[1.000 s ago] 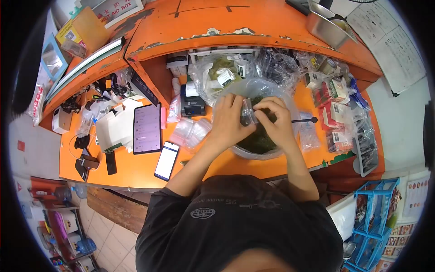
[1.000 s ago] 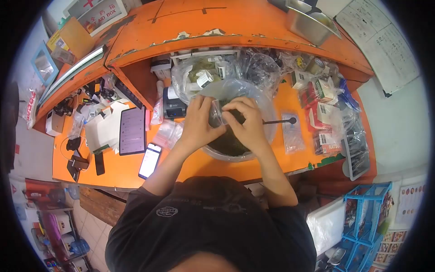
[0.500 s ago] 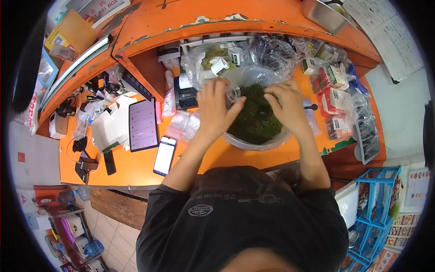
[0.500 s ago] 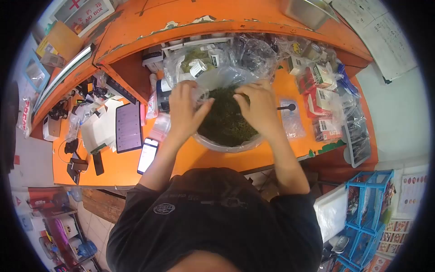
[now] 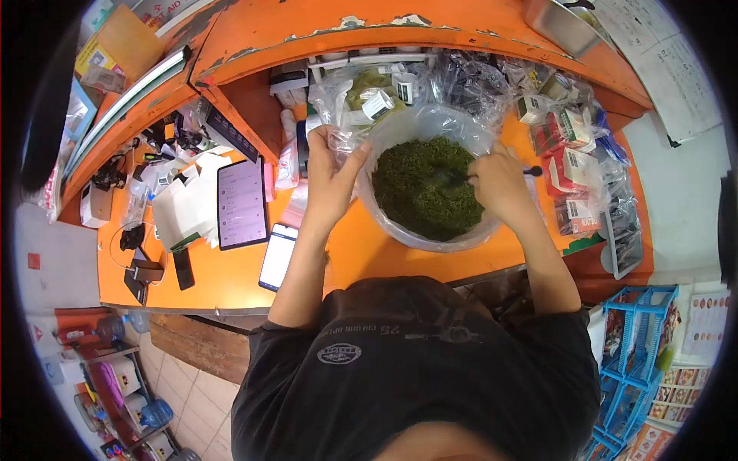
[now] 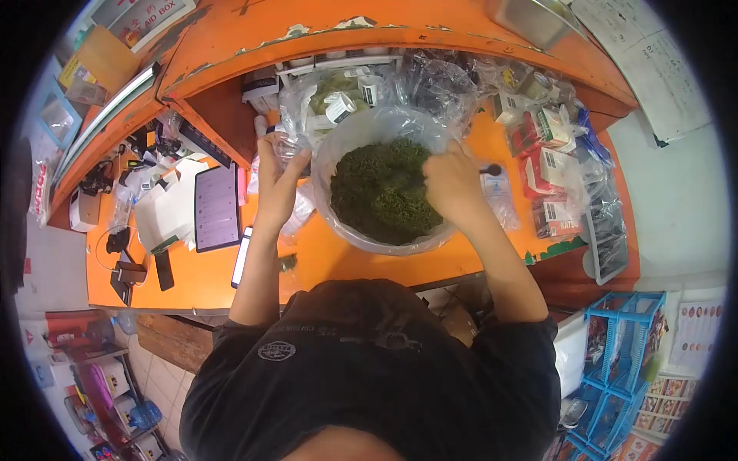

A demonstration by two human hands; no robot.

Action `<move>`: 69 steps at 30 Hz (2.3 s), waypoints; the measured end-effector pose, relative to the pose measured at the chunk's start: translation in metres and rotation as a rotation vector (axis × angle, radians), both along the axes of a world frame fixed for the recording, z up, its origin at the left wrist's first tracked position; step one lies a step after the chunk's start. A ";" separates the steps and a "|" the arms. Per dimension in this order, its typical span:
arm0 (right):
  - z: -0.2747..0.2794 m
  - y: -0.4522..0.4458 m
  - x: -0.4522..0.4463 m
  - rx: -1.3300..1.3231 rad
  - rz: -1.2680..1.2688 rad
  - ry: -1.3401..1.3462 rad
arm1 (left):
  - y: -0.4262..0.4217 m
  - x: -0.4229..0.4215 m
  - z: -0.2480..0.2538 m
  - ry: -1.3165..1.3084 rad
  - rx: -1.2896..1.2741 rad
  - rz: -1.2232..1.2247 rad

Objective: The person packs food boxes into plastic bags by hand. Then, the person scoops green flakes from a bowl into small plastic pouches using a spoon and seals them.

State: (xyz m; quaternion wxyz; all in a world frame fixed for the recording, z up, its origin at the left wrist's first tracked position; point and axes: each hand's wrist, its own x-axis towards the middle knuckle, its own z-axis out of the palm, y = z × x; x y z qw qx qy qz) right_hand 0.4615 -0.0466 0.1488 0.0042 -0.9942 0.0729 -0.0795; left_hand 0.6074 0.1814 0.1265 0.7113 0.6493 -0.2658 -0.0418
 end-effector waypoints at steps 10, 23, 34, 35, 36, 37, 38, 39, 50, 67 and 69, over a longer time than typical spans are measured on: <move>-0.007 0.057 0.035 0.203 0.127 0.174 | 0.011 -0.003 0.001 -0.219 0.247 -0.020; -0.011 0.039 0.035 0.454 0.228 0.223 | 0.009 0.002 -0.006 -0.070 0.127 -0.058; -0.025 0.003 0.030 0.710 0.269 0.276 | -0.015 0.003 0.014 -0.130 -0.052 -0.154; -0.026 -0.006 0.029 0.714 0.270 0.255 | -0.018 0.003 0.015 -0.108 -0.064 -0.194; -0.022 -0.012 0.028 0.718 0.272 0.233 | -0.021 0.001 0.016 -0.103 -0.036 -0.207; -0.008 -0.017 0.024 0.693 0.212 0.290 | -0.024 0.000 0.015 -0.098 -0.009 -0.220; -0.007 -0.024 0.021 0.740 0.194 0.264 | -0.028 0.000 0.015 -0.094 0.017 -0.233; -0.006 -0.035 0.017 0.785 0.175 0.238 | -0.032 0.002 0.014 -0.139 0.033 -0.245; 0.043 -0.045 0.001 0.924 -0.023 0.022 | -0.064 -0.002 -0.004 0.309 0.302 -0.709; 0.037 0.028 -0.012 0.384 -0.110 -0.403 | -0.064 -0.002 -0.019 0.326 0.145 -0.662; 0.037 0.019 -0.016 0.335 -0.182 -0.370 | -0.061 -0.003 -0.019 0.251 0.177 -0.625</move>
